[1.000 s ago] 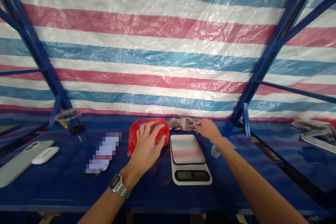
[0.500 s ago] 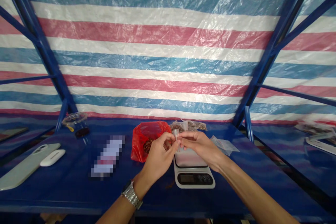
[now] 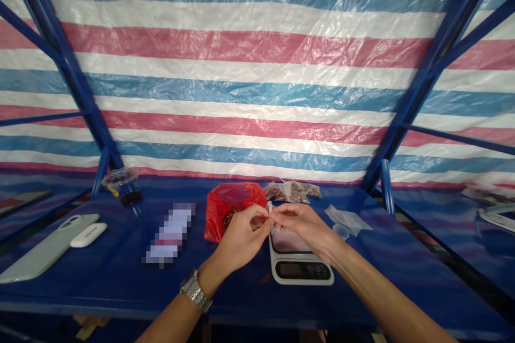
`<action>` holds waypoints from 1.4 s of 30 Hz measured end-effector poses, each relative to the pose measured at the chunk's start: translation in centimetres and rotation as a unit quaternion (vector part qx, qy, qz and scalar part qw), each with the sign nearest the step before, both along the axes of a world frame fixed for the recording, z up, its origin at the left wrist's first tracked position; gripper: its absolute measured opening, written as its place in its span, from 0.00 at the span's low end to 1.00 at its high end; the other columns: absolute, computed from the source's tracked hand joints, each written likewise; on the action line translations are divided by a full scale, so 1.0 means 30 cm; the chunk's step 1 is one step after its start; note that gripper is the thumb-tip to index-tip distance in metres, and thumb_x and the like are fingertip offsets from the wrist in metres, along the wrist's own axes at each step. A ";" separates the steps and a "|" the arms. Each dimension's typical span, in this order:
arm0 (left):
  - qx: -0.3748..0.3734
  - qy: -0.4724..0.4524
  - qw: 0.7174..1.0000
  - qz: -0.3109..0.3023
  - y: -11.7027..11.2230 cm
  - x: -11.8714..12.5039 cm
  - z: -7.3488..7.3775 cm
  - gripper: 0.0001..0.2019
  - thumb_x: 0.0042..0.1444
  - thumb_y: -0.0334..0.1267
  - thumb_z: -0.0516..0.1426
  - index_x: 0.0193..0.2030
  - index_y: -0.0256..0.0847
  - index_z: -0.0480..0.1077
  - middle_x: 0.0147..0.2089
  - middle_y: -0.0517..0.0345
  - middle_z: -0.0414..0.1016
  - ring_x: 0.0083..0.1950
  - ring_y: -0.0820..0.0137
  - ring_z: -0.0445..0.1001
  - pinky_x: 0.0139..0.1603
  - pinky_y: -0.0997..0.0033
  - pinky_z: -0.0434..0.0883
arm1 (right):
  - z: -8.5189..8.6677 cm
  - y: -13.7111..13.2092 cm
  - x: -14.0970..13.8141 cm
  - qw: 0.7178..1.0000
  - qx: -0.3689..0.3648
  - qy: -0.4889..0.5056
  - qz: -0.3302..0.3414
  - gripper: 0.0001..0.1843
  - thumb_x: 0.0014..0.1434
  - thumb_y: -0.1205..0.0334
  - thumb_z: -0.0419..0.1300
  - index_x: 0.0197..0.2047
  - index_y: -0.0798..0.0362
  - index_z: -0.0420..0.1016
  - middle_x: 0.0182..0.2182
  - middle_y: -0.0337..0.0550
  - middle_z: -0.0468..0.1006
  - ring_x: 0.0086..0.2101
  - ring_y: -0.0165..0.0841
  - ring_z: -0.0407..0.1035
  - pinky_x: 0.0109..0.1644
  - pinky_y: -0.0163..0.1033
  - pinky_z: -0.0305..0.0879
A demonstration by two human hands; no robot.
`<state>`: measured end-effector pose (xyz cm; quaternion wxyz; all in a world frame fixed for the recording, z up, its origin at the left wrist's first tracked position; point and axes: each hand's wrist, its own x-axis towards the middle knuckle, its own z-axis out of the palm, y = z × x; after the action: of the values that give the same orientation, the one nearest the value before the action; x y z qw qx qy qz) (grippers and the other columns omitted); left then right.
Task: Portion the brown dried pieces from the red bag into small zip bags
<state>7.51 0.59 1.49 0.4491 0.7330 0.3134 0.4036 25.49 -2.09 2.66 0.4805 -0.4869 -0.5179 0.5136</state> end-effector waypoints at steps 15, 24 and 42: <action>-0.013 -0.004 0.999 -0.038 0.009 -0.034 0.008 0.12 0.63 0.46 0.58 0.39 0.38 0.75 0.36 0.53 0.79 0.38 0.66 0.78 0.41 0.69 0.73 | -0.018 0.006 -0.029 0.999 0.040 -0.025 0.024 0.19 0.50 0.45 0.73 0.35 0.52 0.82 0.32 0.41 0.81 0.32 0.33 0.71 0.39 0.39 0.65; -0.010 -0.004 0.999 -0.047 0.009 -0.041 0.008 0.13 0.62 0.47 0.60 0.40 0.39 0.77 0.40 0.51 0.82 0.41 0.65 0.79 0.46 0.67 0.75 | -0.028 0.002 -0.028 0.997 0.055 -0.035 0.041 0.21 0.54 0.42 0.70 0.37 0.52 0.81 0.31 0.40 0.79 0.33 0.33 0.71 0.38 0.38 0.65; -0.057 0.008 0.998 -0.041 0.054 -0.063 -0.013 0.13 0.62 0.46 0.59 0.33 0.38 0.75 0.33 0.54 0.80 0.38 0.66 0.78 0.43 0.68 0.71 | -0.051 0.010 -0.061 0.989 0.124 -0.067 0.044 0.12 0.59 0.52 0.65 0.39 0.52 0.77 0.34 0.43 0.82 0.36 0.36 0.76 0.46 0.42 0.70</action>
<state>5.62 2.20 1.09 0.5039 0.7213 0.3095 0.3607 23.67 -1.80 1.13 0.4787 -0.4335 -0.6295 0.4321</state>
